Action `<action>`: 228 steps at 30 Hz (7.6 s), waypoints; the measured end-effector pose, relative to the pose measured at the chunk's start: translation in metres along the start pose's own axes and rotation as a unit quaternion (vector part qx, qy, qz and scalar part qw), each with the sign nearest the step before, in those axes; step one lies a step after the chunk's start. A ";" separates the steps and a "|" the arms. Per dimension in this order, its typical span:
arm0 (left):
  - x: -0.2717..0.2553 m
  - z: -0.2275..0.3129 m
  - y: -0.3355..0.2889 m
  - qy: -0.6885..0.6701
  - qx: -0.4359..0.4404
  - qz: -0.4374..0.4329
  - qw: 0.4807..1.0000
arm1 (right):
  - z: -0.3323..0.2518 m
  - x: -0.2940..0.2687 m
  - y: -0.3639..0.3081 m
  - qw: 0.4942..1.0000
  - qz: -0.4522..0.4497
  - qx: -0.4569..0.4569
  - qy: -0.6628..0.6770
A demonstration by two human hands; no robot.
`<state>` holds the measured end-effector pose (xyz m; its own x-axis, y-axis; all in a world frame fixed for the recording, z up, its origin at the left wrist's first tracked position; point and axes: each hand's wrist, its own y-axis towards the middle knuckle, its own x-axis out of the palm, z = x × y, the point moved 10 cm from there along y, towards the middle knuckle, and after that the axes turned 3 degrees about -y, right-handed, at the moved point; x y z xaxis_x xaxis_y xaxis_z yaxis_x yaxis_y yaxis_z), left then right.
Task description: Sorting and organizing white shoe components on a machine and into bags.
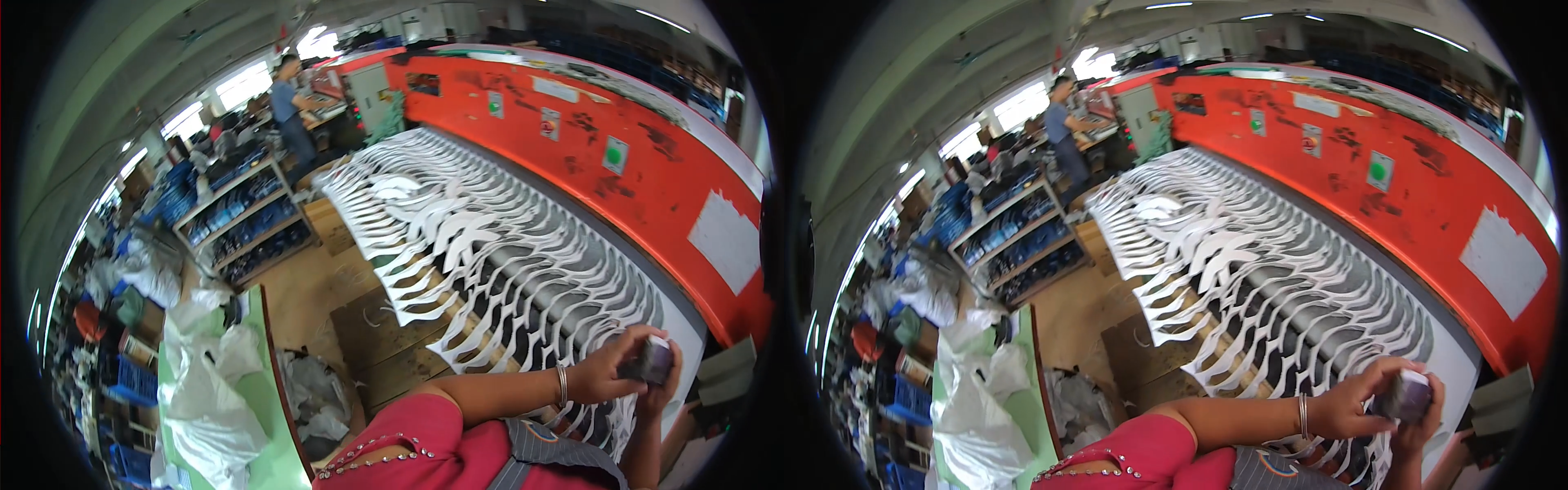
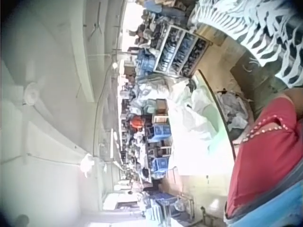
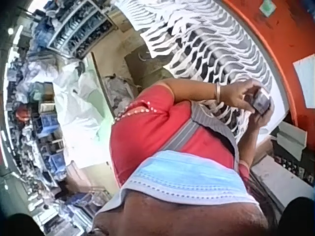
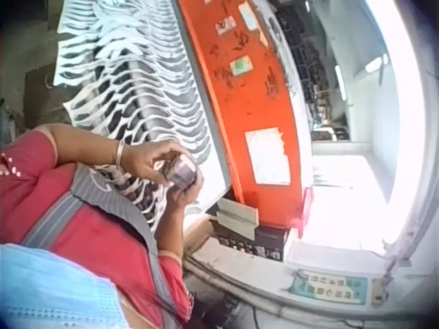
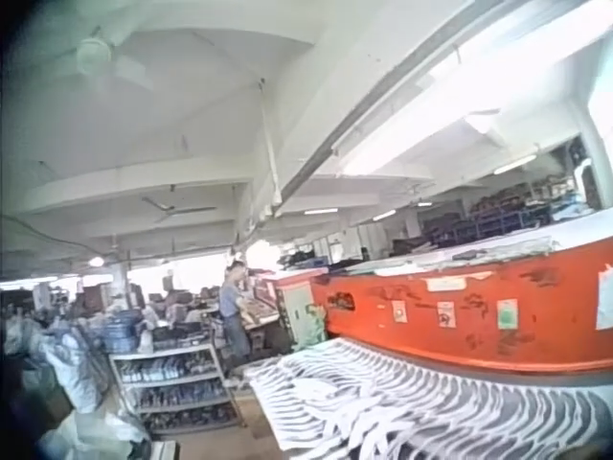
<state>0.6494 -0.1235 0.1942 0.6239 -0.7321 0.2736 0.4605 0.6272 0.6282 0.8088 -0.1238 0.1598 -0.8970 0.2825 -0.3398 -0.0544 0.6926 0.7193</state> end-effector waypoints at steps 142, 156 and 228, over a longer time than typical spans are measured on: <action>-0.075 -0.077 -0.067 0.447 -0.385 -0.238 0.771 | 0.212 -0.096 -0.027 0.740 -0.110 0.562 -0.352; 0.023 -0.145 0.028 0.358 -0.267 -0.292 0.846 | 0.196 -0.163 -0.076 0.834 -0.021 0.497 -0.240; 0.035 -0.263 0.058 0.493 -0.126 -0.153 0.847 | 0.168 -0.123 -0.056 0.901 -0.127 0.237 -0.339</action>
<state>0.8641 -0.0426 0.0484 0.6183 -0.3709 -0.6929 0.7387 0.5754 0.3511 0.9962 -0.0863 0.0598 -0.3983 0.3038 -0.8655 0.1169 0.9527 0.2806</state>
